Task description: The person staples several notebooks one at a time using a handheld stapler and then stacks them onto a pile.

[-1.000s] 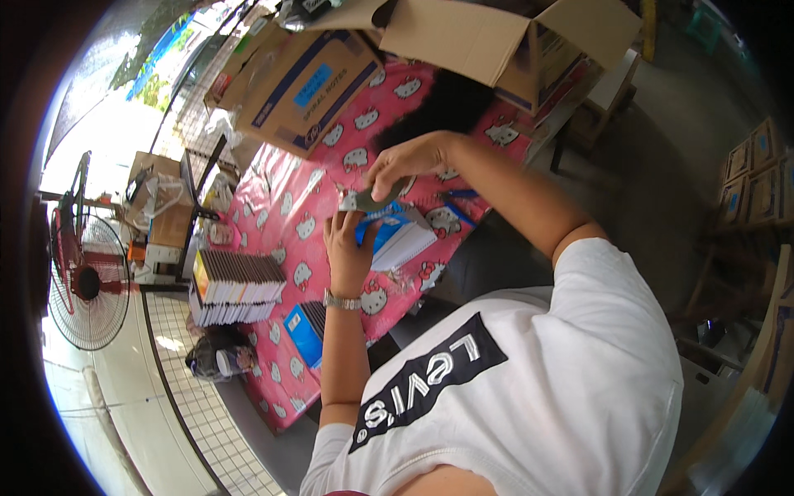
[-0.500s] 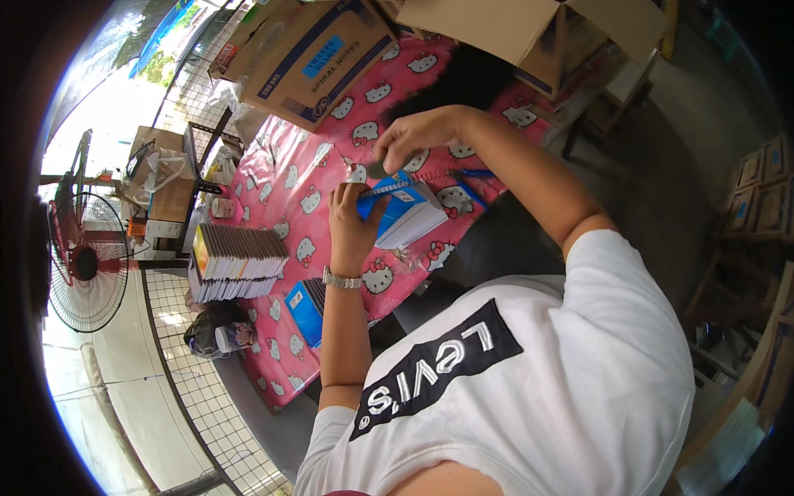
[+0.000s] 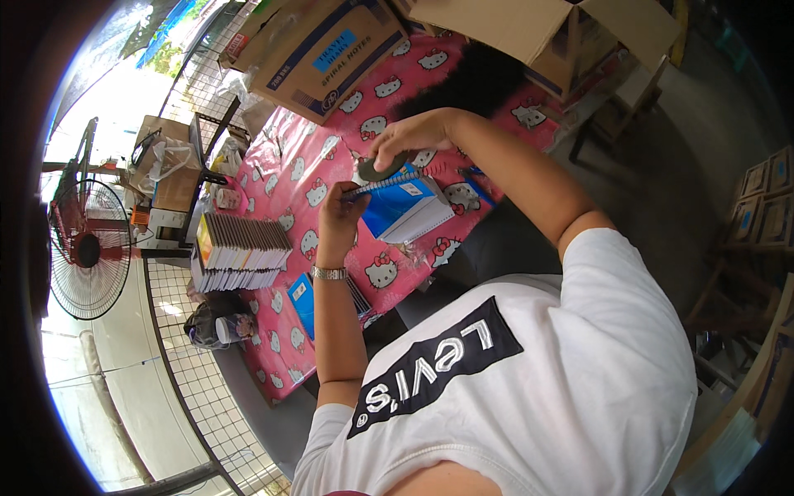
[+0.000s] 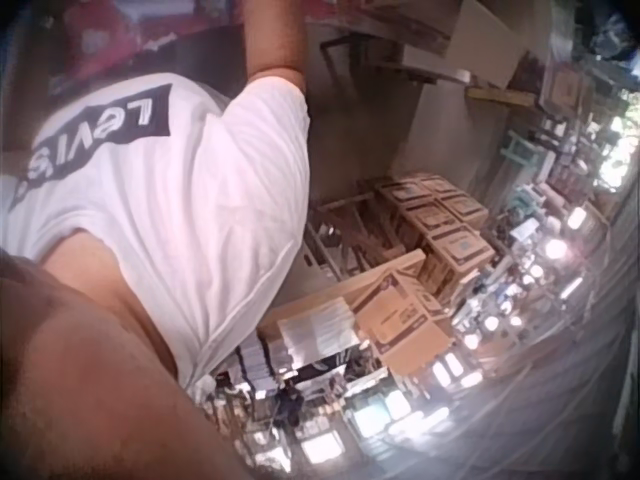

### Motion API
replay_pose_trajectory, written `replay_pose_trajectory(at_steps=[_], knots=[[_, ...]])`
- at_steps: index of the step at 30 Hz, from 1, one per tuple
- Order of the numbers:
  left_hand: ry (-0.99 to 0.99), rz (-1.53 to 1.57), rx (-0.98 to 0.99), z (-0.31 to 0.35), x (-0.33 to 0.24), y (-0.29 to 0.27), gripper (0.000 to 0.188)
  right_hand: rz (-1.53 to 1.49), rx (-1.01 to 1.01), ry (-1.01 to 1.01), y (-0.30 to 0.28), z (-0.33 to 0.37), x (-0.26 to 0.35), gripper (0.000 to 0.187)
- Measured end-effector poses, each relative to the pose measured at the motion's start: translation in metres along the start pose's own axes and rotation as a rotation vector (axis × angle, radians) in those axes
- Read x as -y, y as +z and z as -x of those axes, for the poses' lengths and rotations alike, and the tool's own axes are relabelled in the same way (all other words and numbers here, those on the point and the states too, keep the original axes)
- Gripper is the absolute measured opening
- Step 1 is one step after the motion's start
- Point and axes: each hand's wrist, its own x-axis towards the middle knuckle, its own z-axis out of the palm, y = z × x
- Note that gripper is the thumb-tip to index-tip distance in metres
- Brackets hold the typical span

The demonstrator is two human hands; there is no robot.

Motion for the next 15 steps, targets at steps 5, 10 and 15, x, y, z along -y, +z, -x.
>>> replay_pose_trajectory(at_steps=[5, 10, 15], knots=[[-0.023, 0.060, -0.026, 0.002, 0.006, -0.001, 0.022, 0.266, -0.454, 0.056, -0.027, 0.034, -0.024, 0.035], [-0.040, 0.188, -0.115, 0.001, -0.005, 0.014, 0.018, 0.205, -0.908, 0.106, -0.079, 0.094, -0.079, 0.052], [-0.066, 0.277, -0.335, 0.017, 0.005, 0.023, 0.016, 1.407, -1.332, 0.232, -0.059, 0.111, -0.182, 0.068]])
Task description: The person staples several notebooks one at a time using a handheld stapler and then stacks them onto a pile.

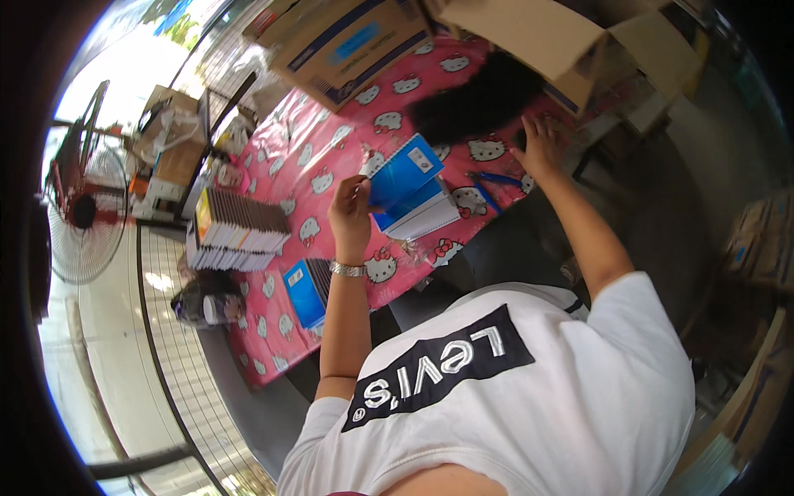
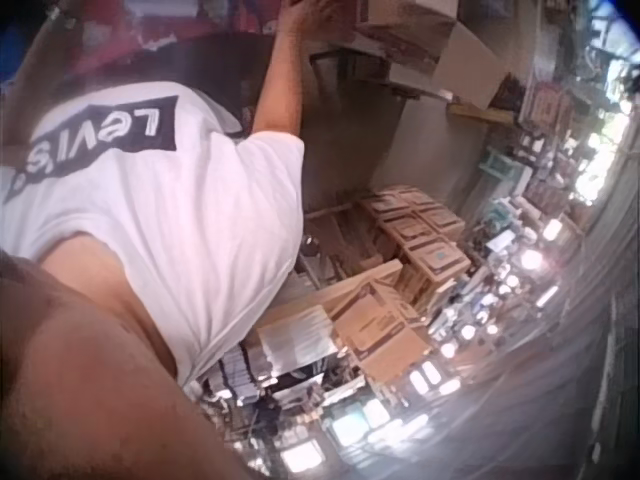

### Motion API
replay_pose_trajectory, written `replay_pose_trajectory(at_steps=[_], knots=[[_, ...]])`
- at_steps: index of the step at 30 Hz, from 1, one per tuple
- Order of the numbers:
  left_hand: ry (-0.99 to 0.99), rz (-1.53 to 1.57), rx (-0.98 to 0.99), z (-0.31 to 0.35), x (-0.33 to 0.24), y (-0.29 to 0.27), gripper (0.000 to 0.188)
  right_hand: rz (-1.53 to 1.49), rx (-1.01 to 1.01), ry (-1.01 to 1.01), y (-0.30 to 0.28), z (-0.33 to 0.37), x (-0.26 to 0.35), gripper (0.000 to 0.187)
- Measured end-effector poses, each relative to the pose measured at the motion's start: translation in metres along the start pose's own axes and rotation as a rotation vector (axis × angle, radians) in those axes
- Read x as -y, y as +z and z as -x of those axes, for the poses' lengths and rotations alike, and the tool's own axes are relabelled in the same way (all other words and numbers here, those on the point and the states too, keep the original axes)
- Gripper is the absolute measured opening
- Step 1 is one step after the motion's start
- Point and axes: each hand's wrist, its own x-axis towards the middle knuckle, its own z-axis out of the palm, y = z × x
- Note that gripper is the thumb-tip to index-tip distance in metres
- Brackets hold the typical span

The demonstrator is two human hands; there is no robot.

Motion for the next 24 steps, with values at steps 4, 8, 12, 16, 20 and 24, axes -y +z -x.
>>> replay_pose_trajectory(at_steps=[4, 8, 12, 16, 20, 24], knots=[[0.034, -0.005, -0.065, 0.010, 0.008, 0.009, 0.020, -0.117, 0.119, -0.227, -0.018, 0.073, 0.070, 0.076], [0.006, -0.102, 0.019, 0.012, -0.005, 0.009, 0.022, -0.063, 0.302, -0.224, -0.016, 0.092, 0.081, 0.066], [-0.044, 0.073, 0.010, 0.007, 0.003, 0.005, 0.020, -0.421, 0.266, -0.033, -0.019, 0.060, 0.071, 0.053], [-0.008, 0.052, 0.002, 0.012, 0.007, 0.003, 0.020, -0.750, 0.002, -0.094, -0.100, 0.037, 0.122, 0.053], [-0.025, 0.154, -0.016, 0.011, 0.012, 0.008, 0.017, -0.724, 0.061, -0.453, -0.148, 0.037, 0.177, 0.055], [-0.001, 0.172, -0.032, 0.015, 0.016, 0.009, 0.019, -0.697, 0.133, -0.489, -0.143, 0.038, 0.198, 0.055]])
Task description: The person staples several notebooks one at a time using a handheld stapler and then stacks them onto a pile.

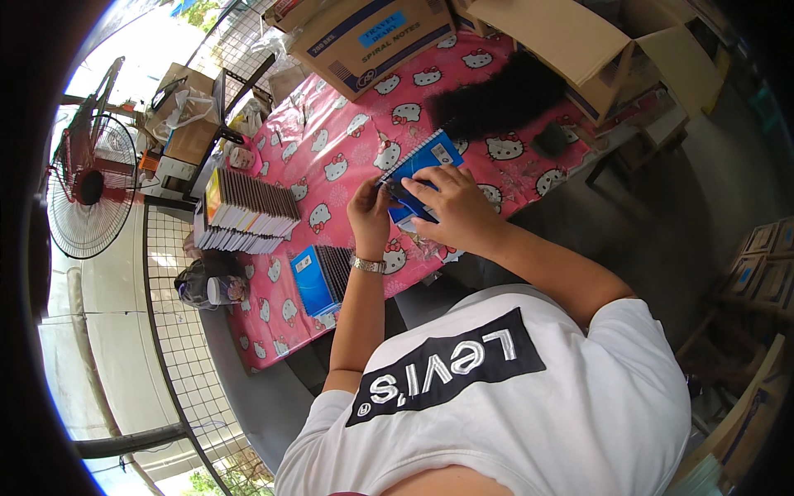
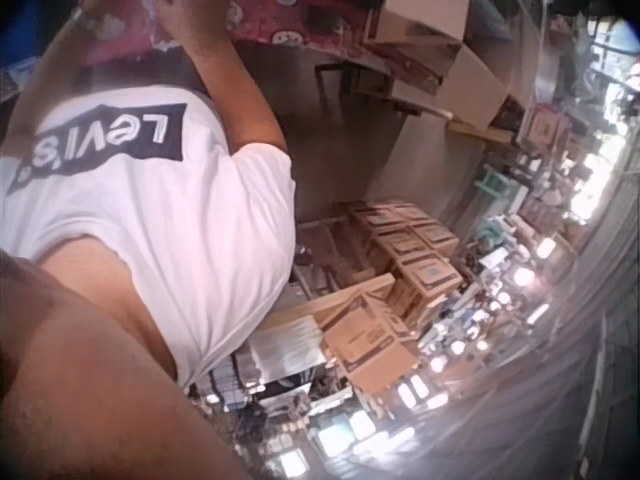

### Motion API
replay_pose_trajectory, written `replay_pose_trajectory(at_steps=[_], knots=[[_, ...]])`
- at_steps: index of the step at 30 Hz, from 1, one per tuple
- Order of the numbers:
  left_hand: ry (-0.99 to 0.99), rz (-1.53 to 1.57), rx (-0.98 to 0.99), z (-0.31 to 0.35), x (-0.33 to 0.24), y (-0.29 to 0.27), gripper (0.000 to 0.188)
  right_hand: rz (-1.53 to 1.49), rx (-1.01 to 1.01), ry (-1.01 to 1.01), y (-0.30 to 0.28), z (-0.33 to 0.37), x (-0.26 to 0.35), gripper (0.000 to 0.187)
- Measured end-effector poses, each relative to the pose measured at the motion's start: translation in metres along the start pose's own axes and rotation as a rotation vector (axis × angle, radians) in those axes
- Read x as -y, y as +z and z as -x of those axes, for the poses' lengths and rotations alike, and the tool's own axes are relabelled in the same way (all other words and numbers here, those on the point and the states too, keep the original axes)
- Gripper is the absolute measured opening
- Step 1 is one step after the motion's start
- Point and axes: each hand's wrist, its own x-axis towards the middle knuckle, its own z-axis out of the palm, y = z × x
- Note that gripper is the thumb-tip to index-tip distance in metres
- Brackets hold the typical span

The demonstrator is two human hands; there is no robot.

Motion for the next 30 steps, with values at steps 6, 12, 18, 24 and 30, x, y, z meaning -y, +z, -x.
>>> replay_pose_trajectory(at_steps=[6, 12, 18, 24, 30], knots=[[0.066, -0.024, -0.077, 0.006, -0.001, 0.007, 0.020, -0.224, 0.064, 0.050, 0.001, -0.003, 0.001, 0.052], [0.439, -0.599, -0.127, 0.002, -0.025, -0.021, 0.032, -0.873, 0.199, 0.372, 0.001, -0.003, -0.007, 0.049], [0.413, -1.360, 0.029, -0.003, -0.155, -0.103, 0.014, 0.045, 0.049, 0.372, 0.001, 0.052, -0.151, 0.050], [-0.306, -1.445, 0.206, 0.018, -0.085, -0.187, 0.019, 0.416, 0.313, 0.331, 0.026, 0.012, -0.189, 0.043], [-0.171, -1.461, 0.038, 0.062, -0.057, -0.195, 0.057, 0.650, 0.115, 0.450, 0.027, -0.052, -0.282, 0.034]])
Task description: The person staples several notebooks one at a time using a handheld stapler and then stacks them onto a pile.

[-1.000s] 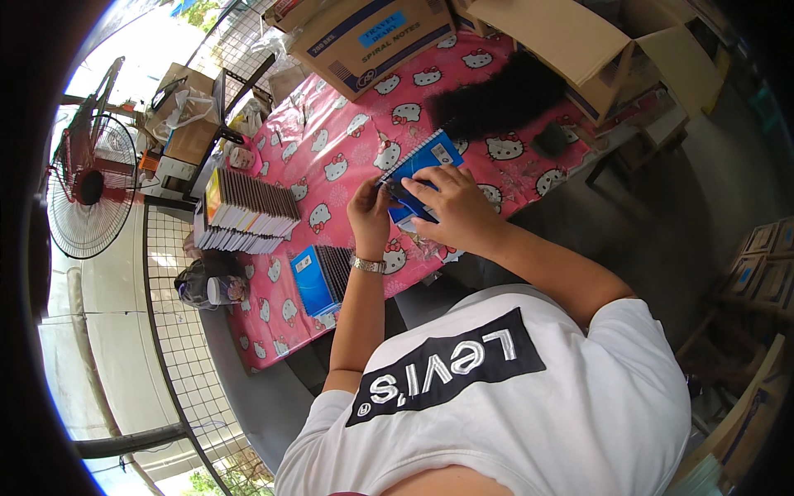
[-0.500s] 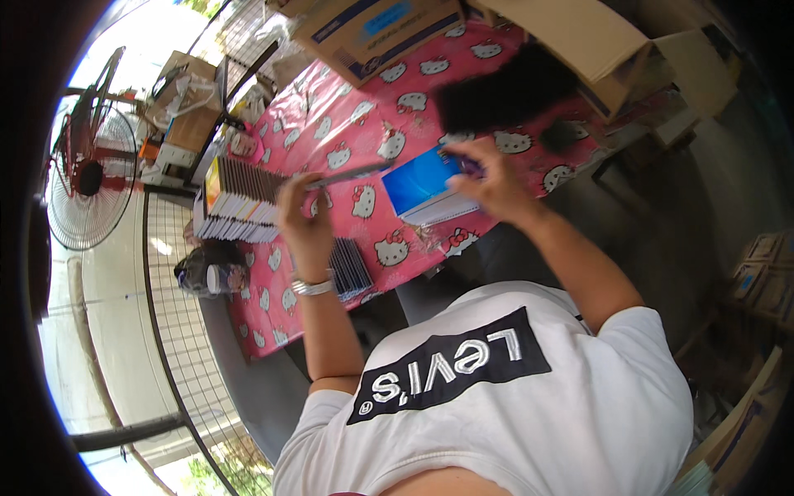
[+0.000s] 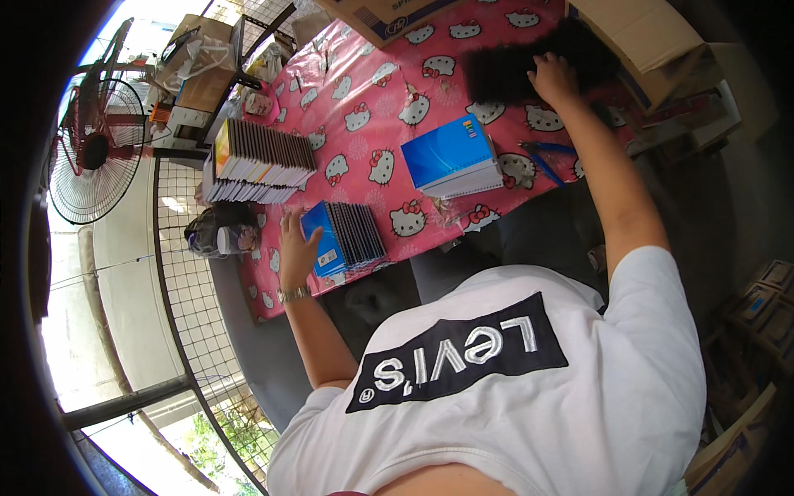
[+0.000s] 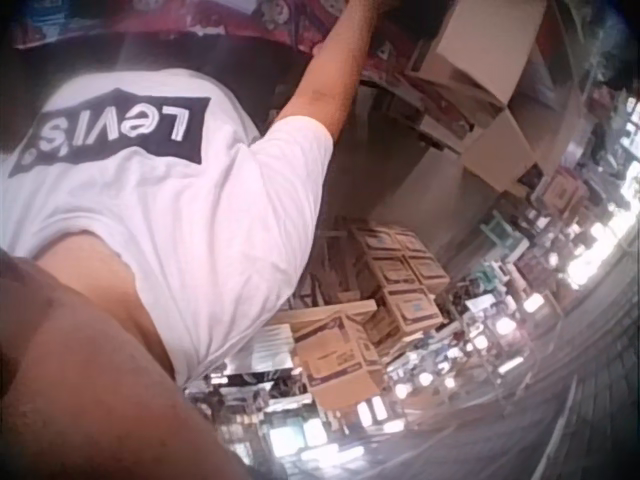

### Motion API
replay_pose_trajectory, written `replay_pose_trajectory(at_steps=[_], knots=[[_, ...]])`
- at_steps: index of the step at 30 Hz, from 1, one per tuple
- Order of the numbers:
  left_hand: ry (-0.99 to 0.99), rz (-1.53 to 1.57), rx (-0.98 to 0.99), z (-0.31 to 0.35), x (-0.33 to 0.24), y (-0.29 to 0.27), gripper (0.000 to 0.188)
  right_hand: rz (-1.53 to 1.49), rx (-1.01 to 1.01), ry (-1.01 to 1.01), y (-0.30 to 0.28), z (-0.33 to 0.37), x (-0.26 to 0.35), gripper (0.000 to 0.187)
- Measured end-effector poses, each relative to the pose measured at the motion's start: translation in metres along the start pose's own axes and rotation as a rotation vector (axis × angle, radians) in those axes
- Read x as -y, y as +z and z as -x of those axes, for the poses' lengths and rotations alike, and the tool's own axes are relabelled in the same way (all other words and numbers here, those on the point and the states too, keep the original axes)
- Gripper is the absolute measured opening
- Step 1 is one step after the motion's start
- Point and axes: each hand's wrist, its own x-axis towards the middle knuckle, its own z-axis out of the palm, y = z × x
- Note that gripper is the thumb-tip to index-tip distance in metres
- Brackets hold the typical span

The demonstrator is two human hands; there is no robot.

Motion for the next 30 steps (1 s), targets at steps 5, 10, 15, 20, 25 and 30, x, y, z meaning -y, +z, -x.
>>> replay_pose_trajectory(at_steps=[5, 10, 15, 20, 25, 30], knots=[[-0.182, 0.528, 0.186, 0.040, 0.043, 0.020, 0.062, -0.072, 0.115, -0.031, 0.010, -0.016, 0.000, 0.029], [-0.217, 0.398, 0.117, 0.033, 0.038, 0.019, 0.052, 0.034, 0.133, 0.024, 0.007, -0.024, 0.008, 0.031], [0.318, 0.378, -0.161, -0.034, -0.117, 0.001, 0.038, 0.070, 0.042, 0.041, 0.021, -0.028, -0.015, 0.038], [0.690, 0.242, 0.100, -0.050, -0.223, 0.022, 0.035, -0.155, -0.173, 0.112, -0.024, -0.024, 0.017, 0.035], [0.789, 0.226, 0.193, -0.073, -0.229, 0.026, 0.028, -0.491, -0.226, -0.049, -0.067, -0.018, -0.007, 0.038], [0.851, 0.222, 0.216, -0.081, -0.223, 0.026, 0.026, -1.157, 0.231, 0.196, -0.116, 0.052, 0.021, 0.042]])
